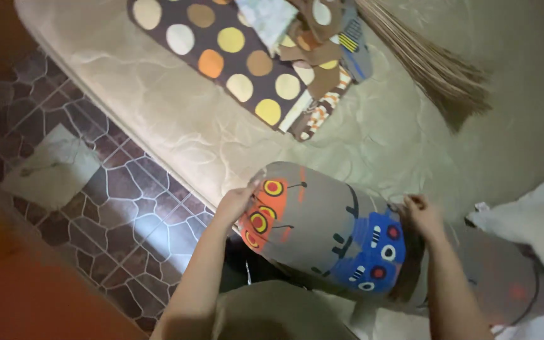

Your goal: Putting a patterned cover on a bolster pillow and tying the ends with white strings.

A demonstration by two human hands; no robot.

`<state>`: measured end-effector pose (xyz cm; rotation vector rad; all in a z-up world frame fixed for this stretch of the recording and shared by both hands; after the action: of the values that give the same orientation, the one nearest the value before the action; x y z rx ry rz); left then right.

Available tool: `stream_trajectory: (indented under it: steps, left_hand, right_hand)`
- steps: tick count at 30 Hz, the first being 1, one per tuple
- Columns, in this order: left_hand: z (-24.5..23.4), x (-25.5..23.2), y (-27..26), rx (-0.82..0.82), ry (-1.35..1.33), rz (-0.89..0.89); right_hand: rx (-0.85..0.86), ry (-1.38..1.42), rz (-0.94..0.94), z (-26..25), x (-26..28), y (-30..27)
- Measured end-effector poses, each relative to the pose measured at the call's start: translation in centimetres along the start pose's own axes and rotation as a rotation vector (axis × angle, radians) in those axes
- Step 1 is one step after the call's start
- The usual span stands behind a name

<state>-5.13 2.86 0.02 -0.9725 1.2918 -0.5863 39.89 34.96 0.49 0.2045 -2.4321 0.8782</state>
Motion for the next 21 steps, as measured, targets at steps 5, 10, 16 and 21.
stream_trajectory:
  steps: [5, 10, 16, 21]
  left_hand:
    - [0.1, 3.5, 5.7, -0.289, 0.256, 0.165]
    - [1.7, -1.9, 3.2, -0.046, 0.011, 0.491]
    - [3.3, -5.3, -1.3, -0.15, 0.259, 0.141]
    - [2.1, -2.5, 2.7, -0.076, 0.145, 0.274]
  right_hand:
    - [-0.4, -0.381, 0.291, -0.2, -3.4, -8.7]
    - [-0.806, 0.389, 0.308, -0.7, -12.4, -15.6]
    - [-0.509, 0.66, 1.04, -0.9, -13.8, -16.7]
    - [-0.83, 0.49, 0.323, -5.6, -4.7, -15.4]
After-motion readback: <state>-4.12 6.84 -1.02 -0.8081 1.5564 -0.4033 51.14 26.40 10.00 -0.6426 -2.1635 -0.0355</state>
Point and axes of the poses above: each hand's wrist, its own y-axis towards the middle knuckle, its own z-axis out of the palm, x = y × z, the point moved 2 cm from there along y, towards the middle knuckle, and after that the axes turned 9 degrees about x, right-handed, at the moved point
